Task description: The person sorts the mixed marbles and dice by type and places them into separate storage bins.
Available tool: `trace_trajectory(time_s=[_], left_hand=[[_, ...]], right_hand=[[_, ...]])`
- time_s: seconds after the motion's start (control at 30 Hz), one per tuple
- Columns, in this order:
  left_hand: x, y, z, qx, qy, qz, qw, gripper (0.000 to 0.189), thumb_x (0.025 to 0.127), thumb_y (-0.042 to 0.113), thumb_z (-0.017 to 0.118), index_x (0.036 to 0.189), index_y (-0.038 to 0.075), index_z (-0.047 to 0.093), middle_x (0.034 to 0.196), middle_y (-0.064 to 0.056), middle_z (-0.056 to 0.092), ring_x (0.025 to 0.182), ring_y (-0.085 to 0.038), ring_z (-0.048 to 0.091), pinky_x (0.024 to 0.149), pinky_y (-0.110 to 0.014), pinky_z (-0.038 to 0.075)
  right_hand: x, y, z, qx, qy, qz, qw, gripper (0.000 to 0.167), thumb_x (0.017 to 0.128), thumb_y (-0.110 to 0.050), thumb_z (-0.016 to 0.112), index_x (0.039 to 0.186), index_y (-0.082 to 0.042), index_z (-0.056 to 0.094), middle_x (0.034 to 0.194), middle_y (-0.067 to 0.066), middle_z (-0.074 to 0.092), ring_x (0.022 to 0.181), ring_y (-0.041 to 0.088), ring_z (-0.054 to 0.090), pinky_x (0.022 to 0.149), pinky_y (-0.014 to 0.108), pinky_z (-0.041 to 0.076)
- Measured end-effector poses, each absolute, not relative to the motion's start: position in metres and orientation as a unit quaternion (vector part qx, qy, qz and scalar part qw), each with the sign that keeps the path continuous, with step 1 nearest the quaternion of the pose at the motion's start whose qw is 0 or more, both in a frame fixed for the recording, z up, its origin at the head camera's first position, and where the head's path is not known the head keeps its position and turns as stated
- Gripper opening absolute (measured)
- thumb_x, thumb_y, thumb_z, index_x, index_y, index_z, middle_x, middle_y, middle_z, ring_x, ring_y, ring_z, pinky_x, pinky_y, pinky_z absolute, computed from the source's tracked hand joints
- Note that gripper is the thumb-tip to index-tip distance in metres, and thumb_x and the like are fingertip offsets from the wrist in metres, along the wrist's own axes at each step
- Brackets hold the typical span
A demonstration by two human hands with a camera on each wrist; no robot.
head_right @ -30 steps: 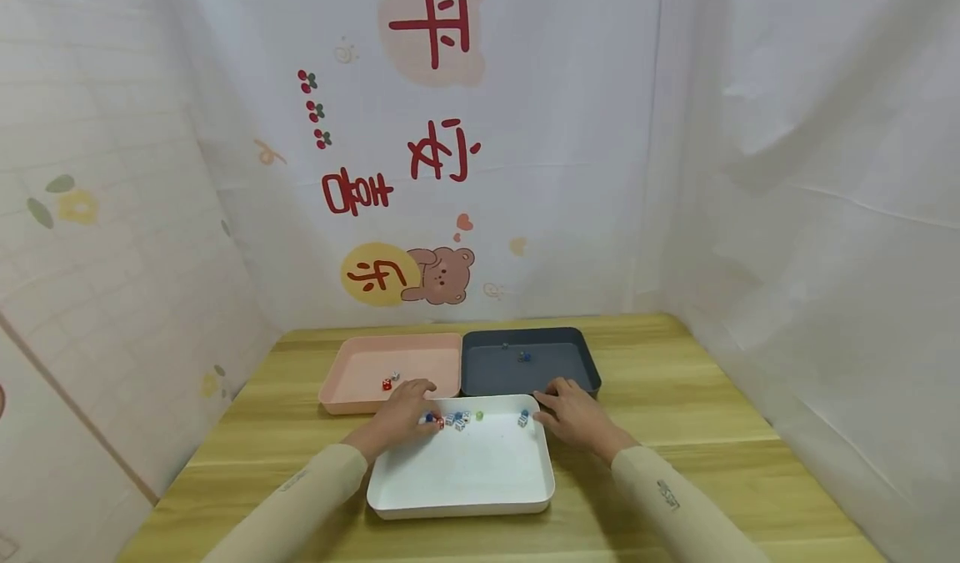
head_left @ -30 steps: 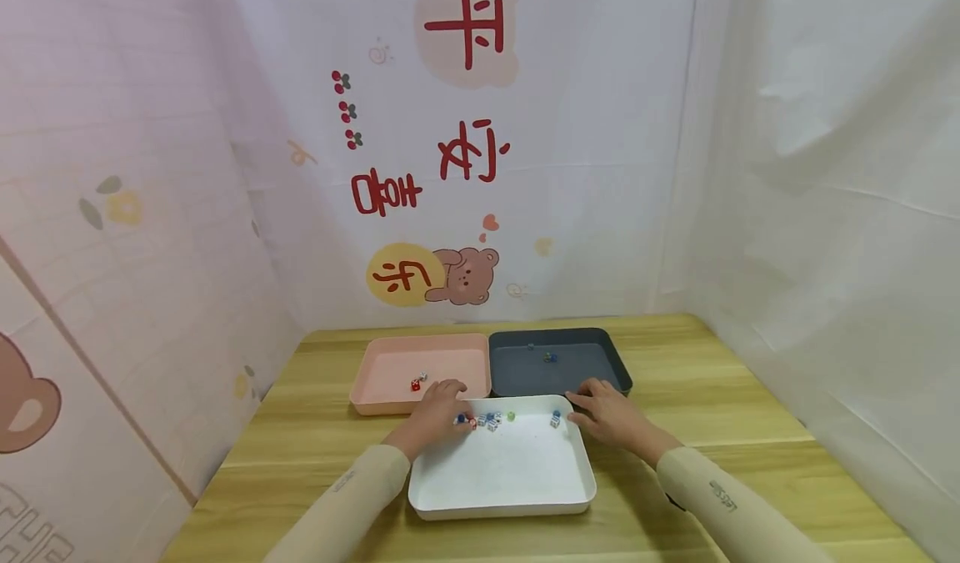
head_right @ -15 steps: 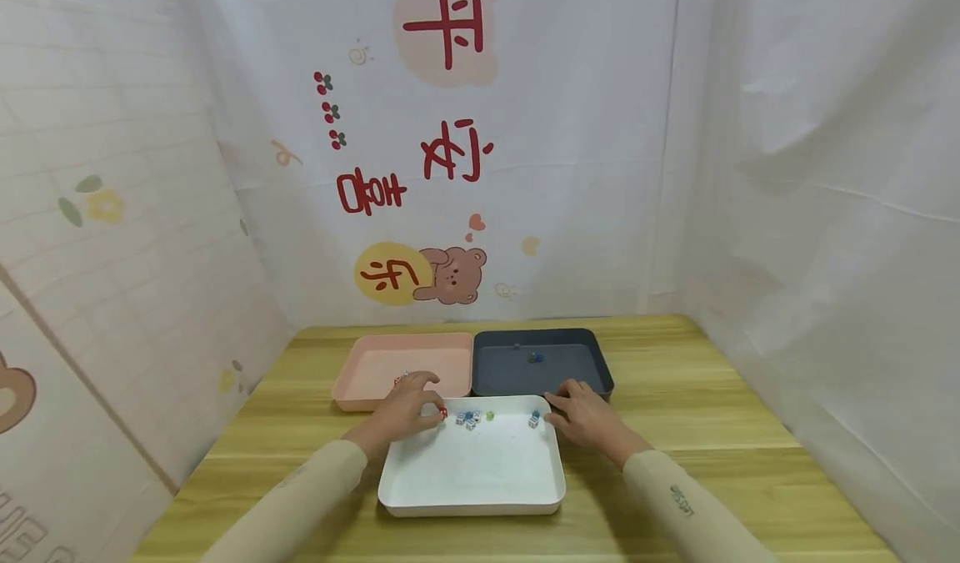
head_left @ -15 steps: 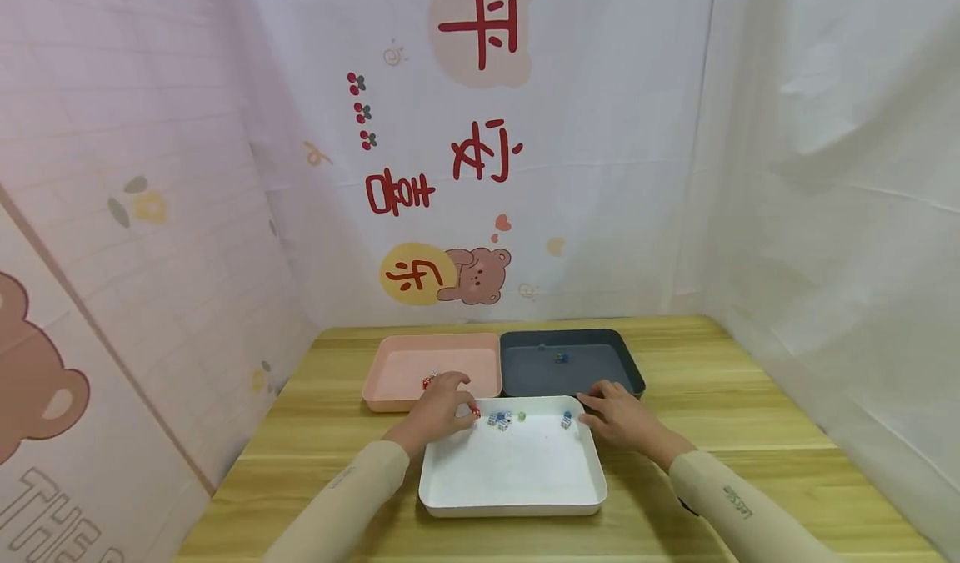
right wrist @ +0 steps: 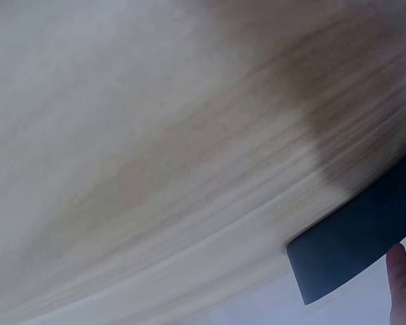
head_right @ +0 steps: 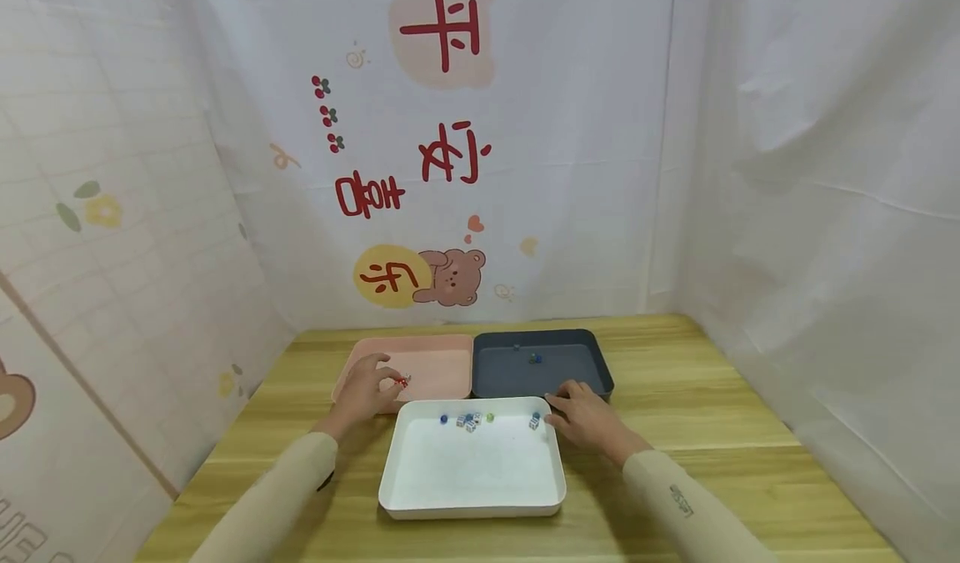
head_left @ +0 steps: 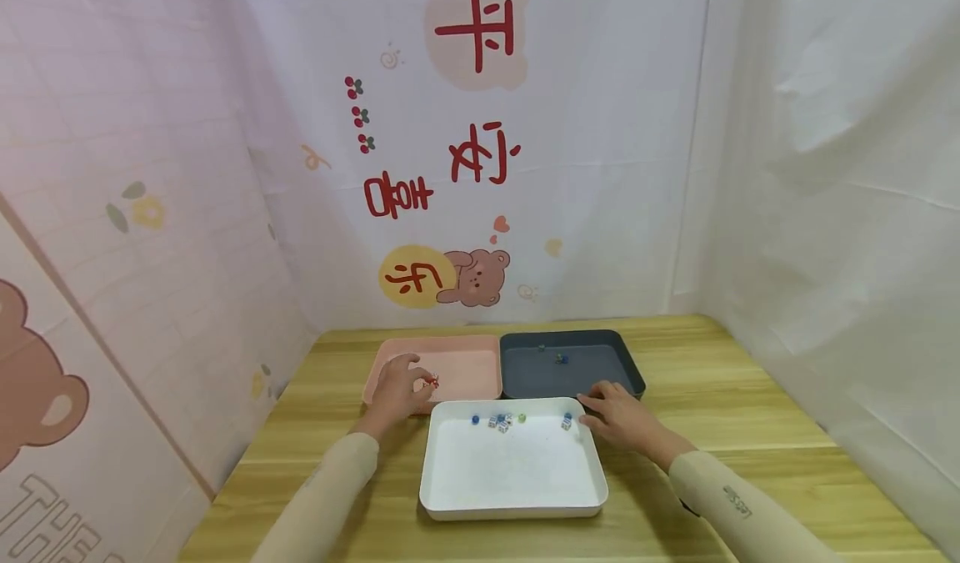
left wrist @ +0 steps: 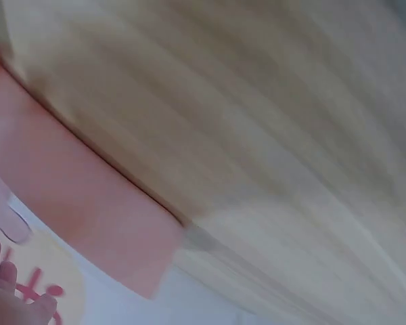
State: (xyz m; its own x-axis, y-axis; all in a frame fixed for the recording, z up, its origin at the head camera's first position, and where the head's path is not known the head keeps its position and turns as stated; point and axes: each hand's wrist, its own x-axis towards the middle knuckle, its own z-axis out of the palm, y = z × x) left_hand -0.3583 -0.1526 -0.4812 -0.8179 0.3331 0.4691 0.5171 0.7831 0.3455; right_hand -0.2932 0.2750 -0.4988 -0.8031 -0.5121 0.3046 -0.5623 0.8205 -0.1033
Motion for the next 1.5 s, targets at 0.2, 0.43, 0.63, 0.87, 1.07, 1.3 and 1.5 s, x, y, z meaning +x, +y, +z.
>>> trace_trajectory(time_s=[0.2, 0.43, 0.63, 0.87, 1.07, 1.3, 1.5], left_hand=[[-0.376, -0.168, -0.479, -0.170, -0.936, -0.225, 0.210, 0.008, 0.089, 0.017, 0.072, 0.091, 0.010, 0.075, 0.131, -0.022, 0.054, 0.126, -0.044, 0.044, 0.108, -0.060, 0.028], [-0.378, -0.174, -0.480, -0.136, -0.947, -0.228, 0.183, 0.010, 0.092, 0.017, 0.070, 0.095, 0.008, 0.075, 0.134, -0.027, 0.051, 0.127, -0.046, 0.042, 0.109, -0.063, 0.023], [-0.376, -0.177, -0.487, -0.112, -0.954, -0.227, 0.161, 0.013, 0.094, 0.017, 0.069, 0.098, 0.006, 0.075, 0.135, -0.028, 0.051, 0.129, -0.044, 0.040, 0.107, -0.064, 0.024], [-0.375, -0.175, -0.488, -0.096, -0.960, -0.219, 0.146, 0.014, 0.093, 0.016, 0.069, 0.097, 0.004, 0.075, 0.133, -0.028, 0.052, 0.128, -0.043, 0.040, 0.104, -0.065, 0.026], [-0.381, -0.172, -0.493, -0.089, -0.968, -0.195, 0.132, 0.016, 0.093, 0.021, 0.070, 0.099, 0.008, 0.076, 0.132, -0.024, 0.055, 0.128, -0.040, 0.042, 0.102, -0.064, 0.029], [-0.385, -0.167, -0.495, -0.104, -0.981, -0.141, 0.088, 0.021, 0.097, 0.018, 0.060, 0.110, 0.012, 0.076, 0.129, -0.022, 0.059, 0.127, -0.042, 0.046, 0.104, -0.065, 0.032], [-0.386, -0.166, -0.487, -0.116, -0.971, -0.171, 0.119, 0.021, 0.096, 0.013, 0.061, 0.110, 0.007, 0.075, 0.130, -0.026, 0.057, 0.125, -0.045, 0.046, 0.100, -0.063, 0.032]], right_hand=[[-0.294, 0.274, -0.498, 0.280, -0.943, 0.099, 0.150, 0.043, 0.097, -0.028, 0.066, 0.130, -0.001, 0.065, 0.112, 0.016, 0.057, 0.098, 0.032, 0.055, 0.084, 0.050, 0.050], [-0.293, 0.272, -0.499, 0.280, -0.945, 0.098, 0.134, 0.044, 0.097, -0.029, 0.065, 0.132, -0.001, 0.063, 0.112, 0.017, 0.057, 0.098, 0.032, 0.054, 0.084, 0.049, 0.050], [-0.291, 0.269, -0.502, 0.289, -0.943, 0.097, 0.133, 0.044, 0.098, -0.031, 0.063, 0.131, -0.001, 0.064, 0.113, 0.017, 0.057, 0.098, 0.031, 0.055, 0.084, 0.048, 0.050], [-0.290, 0.267, -0.504, 0.281, -0.946, 0.104, 0.123, 0.043, 0.098, -0.029, 0.063, 0.132, -0.001, 0.063, 0.113, 0.017, 0.057, 0.099, 0.030, 0.054, 0.085, 0.048, 0.050], [-0.288, 0.268, -0.506, 0.281, -0.946, 0.109, 0.123, 0.043, 0.098, -0.028, 0.063, 0.132, -0.001, 0.063, 0.112, 0.016, 0.057, 0.098, 0.031, 0.054, 0.084, 0.049, 0.049], [-0.290, 0.272, -0.509, 0.281, -0.944, 0.109, 0.136, 0.043, 0.098, -0.029, 0.064, 0.131, -0.001, 0.064, 0.111, 0.015, 0.057, 0.097, 0.030, 0.055, 0.082, 0.048, 0.050], [-0.296, 0.274, -0.505, 0.273, -0.945, 0.113, 0.138, 0.044, 0.098, -0.028, 0.064, 0.132, -0.001, 0.063, 0.112, 0.016, 0.057, 0.099, 0.032, 0.054, 0.085, 0.049, 0.049]])
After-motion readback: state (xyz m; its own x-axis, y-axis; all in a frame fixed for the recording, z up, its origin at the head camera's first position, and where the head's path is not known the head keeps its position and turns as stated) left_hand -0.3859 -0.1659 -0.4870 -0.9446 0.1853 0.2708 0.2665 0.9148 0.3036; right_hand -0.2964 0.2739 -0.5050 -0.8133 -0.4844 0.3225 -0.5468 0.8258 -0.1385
